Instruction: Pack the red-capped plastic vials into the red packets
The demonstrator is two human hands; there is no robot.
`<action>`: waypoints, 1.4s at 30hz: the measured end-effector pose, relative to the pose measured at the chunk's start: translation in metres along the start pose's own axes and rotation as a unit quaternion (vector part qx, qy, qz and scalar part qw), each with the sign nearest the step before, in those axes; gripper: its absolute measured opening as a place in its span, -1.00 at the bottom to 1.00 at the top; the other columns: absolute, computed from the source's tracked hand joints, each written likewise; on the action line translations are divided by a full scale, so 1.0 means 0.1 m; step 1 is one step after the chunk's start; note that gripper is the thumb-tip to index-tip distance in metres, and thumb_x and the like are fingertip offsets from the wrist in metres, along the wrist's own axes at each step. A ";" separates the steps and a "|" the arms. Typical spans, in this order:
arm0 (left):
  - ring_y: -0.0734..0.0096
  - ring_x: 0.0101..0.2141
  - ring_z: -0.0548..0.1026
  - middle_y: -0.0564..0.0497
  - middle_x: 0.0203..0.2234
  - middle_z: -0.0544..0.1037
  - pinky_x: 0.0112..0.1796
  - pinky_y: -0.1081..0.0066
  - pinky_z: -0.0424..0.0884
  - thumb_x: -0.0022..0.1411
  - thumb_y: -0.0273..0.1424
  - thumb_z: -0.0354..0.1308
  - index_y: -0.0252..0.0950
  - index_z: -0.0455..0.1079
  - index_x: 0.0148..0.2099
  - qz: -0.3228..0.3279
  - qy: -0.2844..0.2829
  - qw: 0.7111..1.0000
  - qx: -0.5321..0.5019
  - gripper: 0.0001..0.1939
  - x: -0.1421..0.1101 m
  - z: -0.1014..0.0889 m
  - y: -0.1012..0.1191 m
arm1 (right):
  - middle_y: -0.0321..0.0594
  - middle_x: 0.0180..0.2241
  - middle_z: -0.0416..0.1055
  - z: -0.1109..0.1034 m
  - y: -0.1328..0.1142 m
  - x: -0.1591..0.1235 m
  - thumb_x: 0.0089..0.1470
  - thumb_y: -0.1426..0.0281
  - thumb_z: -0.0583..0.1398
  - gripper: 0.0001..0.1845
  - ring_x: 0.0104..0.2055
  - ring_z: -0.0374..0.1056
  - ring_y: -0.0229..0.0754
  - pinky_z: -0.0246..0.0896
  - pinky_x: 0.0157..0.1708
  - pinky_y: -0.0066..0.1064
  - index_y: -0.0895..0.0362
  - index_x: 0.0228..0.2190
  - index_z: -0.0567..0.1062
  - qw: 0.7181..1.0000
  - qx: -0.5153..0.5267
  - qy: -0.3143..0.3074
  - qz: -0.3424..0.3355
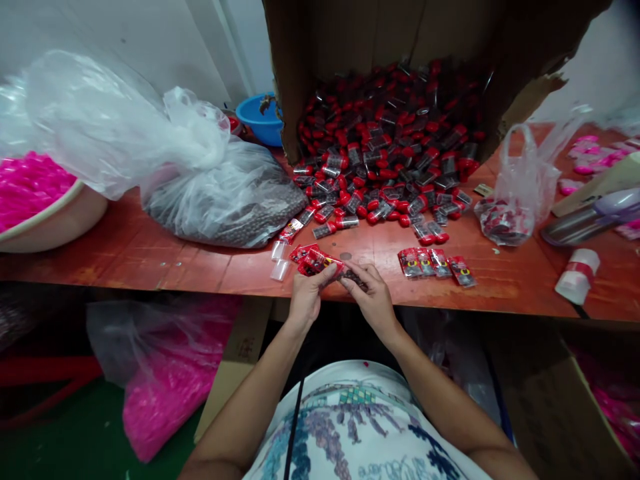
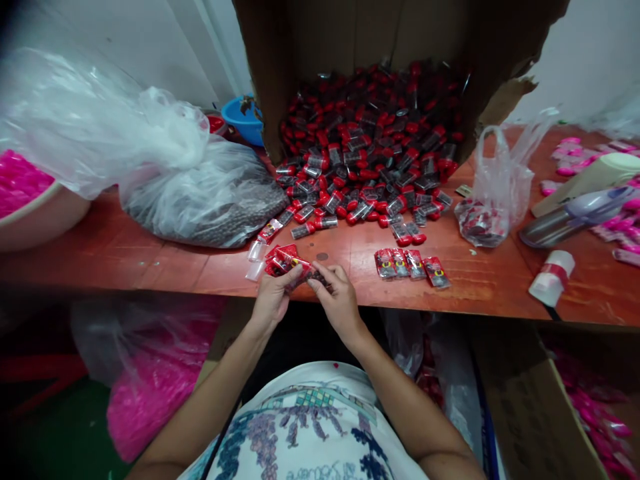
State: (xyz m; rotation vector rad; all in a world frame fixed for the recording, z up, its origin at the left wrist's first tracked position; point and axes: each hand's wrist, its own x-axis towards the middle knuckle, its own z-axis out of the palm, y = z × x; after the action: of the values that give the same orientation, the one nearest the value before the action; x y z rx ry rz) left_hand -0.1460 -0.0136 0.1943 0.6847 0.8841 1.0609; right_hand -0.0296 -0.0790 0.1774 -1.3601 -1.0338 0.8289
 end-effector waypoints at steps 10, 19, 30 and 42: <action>0.41 -0.42 0.50 0.03 -0.47 0.56 -0.26 0.39 0.42 -0.21 -0.52 0.39 -0.37 0.48 -0.38 -0.005 -0.060 0.995 0.075 -0.75 -0.03 0.02 0.08 | -0.23 -0.11 0.26 -0.14 0.01 -0.03 0.03 0.39 0.22 -0.46 -0.07 0.28 -0.19 0.29 -0.08 -0.35 -0.07 0.08 0.34 0.996 0.040 -0.080 0.002; 0.33 -0.36 0.51 -0.06 -0.40 0.57 -0.26 0.35 0.44 -0.14 -0.46 0.38 -0.40 0.50 -0.30 -0.076 -0.103 0.986 0.103 -0.72 -0.07 0.05 0.01 | -0.23 -0.08 0.22 -0.29 0.05 0.00 0.02 0.43 0.21 -0.45 -0.02 0.26 -0.19 0.29 -0.08 -0.37 -0.10 0.07 0.35 0.991 0.017 -0.129 -0.015; 0.23 -0.40 0.56 -0.09 -0.41 0.59 -0.33 0.23 0.52 -0.15 -0.49 0.37 -0.39 0.45 -0.30 -0.132 -0.004 0.991 0.011 -0.71 0.01 -0.03 -0.13 | -0.17 -0.16 0.31 -0.77 0.27 0.05 0.00 0.23 0.20 -0.53 -0.33 0.33 -0.19 0.35 -0.31 -0.30 0.06 -0.03 0.44 0.982 -0.161 0.089 0.039; 0.42 -0.52 0.51 -0.02 -0.53 0.57 -0.43 0.46 0.44 -0.23 -0.50 0.41 -0.41 0.49 -0.41 -0.056 0.034 0.998 -0.013 -0.76 0.13 -0.14 -0.09 | -0.26 -0.23 0.46 0.17 0.07 0.23 0.10 0.45 0.10 -0.65 -0.23 0.36 -0.21 0.27 -0.22 -0.39 0.00 -0.06 0.42 0.983 -0.138 -0.093 -0.073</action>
State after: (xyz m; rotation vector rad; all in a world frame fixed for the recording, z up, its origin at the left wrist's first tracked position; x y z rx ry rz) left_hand -0.1511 -0.0040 0.1766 0.5727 0.9559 0.9979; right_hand -0.0368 -0.0505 0.1721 -1.4373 -1.4191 0.7322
